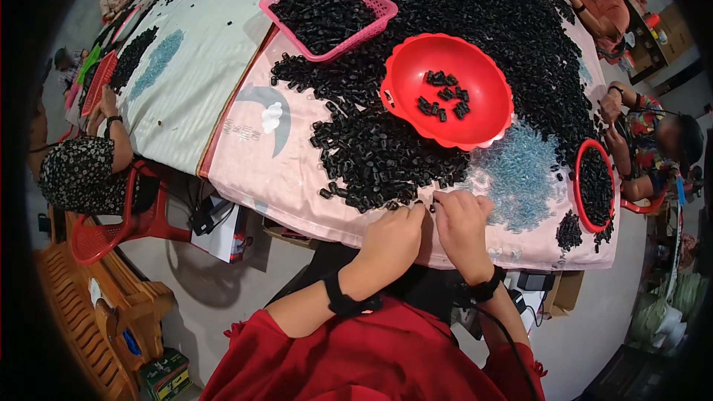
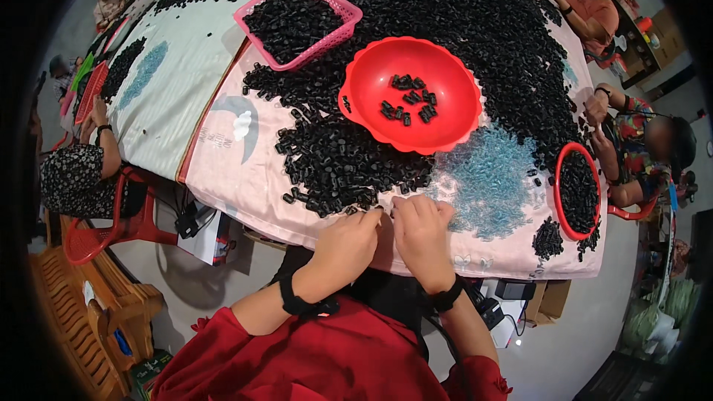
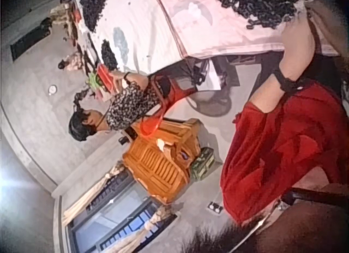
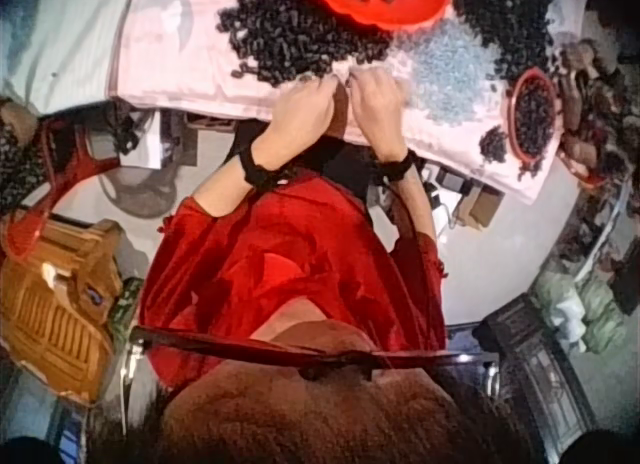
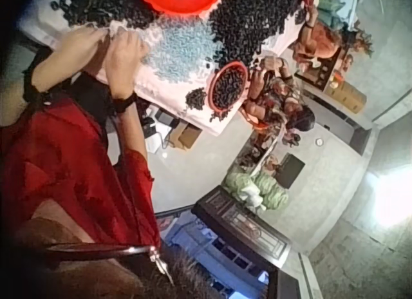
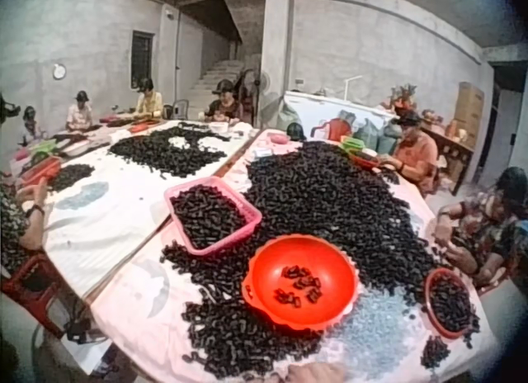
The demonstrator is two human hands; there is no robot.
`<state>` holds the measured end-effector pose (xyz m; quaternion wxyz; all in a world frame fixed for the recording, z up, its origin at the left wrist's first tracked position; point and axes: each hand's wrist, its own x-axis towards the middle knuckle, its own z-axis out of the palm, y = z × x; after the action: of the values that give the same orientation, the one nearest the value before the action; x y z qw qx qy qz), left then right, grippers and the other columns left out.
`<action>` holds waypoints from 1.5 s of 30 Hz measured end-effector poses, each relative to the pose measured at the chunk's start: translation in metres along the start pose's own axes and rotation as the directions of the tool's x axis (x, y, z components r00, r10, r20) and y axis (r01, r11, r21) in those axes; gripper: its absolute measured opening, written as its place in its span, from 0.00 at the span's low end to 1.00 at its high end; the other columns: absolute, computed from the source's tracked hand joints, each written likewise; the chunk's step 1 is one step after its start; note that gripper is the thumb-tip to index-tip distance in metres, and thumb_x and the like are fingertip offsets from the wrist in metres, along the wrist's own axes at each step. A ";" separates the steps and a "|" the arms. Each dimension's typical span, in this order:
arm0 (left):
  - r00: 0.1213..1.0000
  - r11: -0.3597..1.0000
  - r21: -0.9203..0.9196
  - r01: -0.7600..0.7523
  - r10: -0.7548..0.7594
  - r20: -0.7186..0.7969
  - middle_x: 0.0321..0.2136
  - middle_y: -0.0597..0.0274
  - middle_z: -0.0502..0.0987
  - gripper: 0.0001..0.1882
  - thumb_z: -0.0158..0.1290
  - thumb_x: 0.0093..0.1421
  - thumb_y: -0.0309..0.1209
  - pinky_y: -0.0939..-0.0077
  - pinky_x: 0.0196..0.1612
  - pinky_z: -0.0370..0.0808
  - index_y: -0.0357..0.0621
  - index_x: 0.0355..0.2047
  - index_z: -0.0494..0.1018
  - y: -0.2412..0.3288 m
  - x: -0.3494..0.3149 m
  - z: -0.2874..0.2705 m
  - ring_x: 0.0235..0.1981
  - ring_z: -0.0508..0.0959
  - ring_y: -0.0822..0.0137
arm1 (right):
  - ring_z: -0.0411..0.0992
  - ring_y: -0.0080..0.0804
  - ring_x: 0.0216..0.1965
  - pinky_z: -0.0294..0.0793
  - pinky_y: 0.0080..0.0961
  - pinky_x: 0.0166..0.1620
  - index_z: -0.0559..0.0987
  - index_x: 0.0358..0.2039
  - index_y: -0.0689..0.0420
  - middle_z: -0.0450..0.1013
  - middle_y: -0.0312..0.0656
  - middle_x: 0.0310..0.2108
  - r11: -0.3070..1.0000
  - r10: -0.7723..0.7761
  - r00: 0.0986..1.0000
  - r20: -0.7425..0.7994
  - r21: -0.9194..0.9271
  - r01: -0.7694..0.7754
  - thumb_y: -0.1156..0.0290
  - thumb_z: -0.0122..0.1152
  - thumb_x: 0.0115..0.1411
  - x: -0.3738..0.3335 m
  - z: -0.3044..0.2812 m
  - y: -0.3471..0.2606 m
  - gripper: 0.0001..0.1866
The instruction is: The person repeatedly picks up small black plastic pieces and clear pins from a table, inserts the pins into the pieces, and places the assembled units into a red bowl. The person works continuously at a table with other people also assembling similar items.
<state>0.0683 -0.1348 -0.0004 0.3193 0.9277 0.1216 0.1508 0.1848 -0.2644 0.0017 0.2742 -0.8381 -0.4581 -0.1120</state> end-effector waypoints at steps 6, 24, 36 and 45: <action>1.000 1.000 -0.029 0.001 0.000 0.027 0.28 0.49 0.80 0.02 0.54 0.62 0.24 0.54 0.36 0.79 0.39 0.34 0.73 -0.002 -0.015 -0.014 0.31 0.82 0.46 | 0.74 0.38 0.39 0.60 0.39 0.47 0.81 0.38 0.54 0.75 0.37 0.34 0.999 0.010 1.000 -0.005 0.048 -0.010 0.75 0.71 0.58 0.017 0.020 -0.006 0.08; 0.995 0.997 -0.064 0.044 -0.038 0.092 0.30 0.47 0.81 0.04 0.51 0.60 0.22 0.52 0.39 0.80 0.39 0.35 0.74 -0.005 -0.020 -0.015 0.35 0.83 0.45 | 0.73 0.43 0.38 0.62 0.43 0.48 0.78 0.34 0.55 0.72 0.42 0.33 0.993 0.106 0.994 0.020 -0.059 -0.104 0.73 0.70 0.55 0.025 0.037 -0.018 0.08; 0.991 0.989 -0.128 0.081 -0.066 0.118 0.34 0.46 0.84 0.07 0.58 0.65 0.27 0.52 0.41 0.80 0.40 0.42 0.79 0.002 -0.015 -0.017 0.37 0.84 0.44 | 0.75 0.37 0.25 0.64 0.37 0.46 0.77 0.34 0.56 0.77 0.39 0.25 0.936 0.351 0.925 -0.143 0.081 -0.343 0.76 0.69 0.59 -0.007 -0.038 0.021 0.07; 0.986 0.985 -0.164 0.061 -0.034 0.160 0.37 0.48 0.85 0.08 0.60 0.67 0.28 0.60 0.40 0.81 0.38 0.43 0.80 0.001 -0.014 -0.011 0.36 0.85 0.49 | 0.79 0.48 0.41 0.67 0.48 0.48 0.82 0.43 0.54 0.81 0.43 0.38 0.490 0.561 0.697 -0.447 -0.499 -0.714 0.70 0.65 0.63 -0.099 -0.122 0.156 0.08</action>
<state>0.0516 -0.1336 0.0054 0.4084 0.9033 0.1051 0.0794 0.2676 -0.4701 0.0035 0.0424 -0.9687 -0.0108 -0.2443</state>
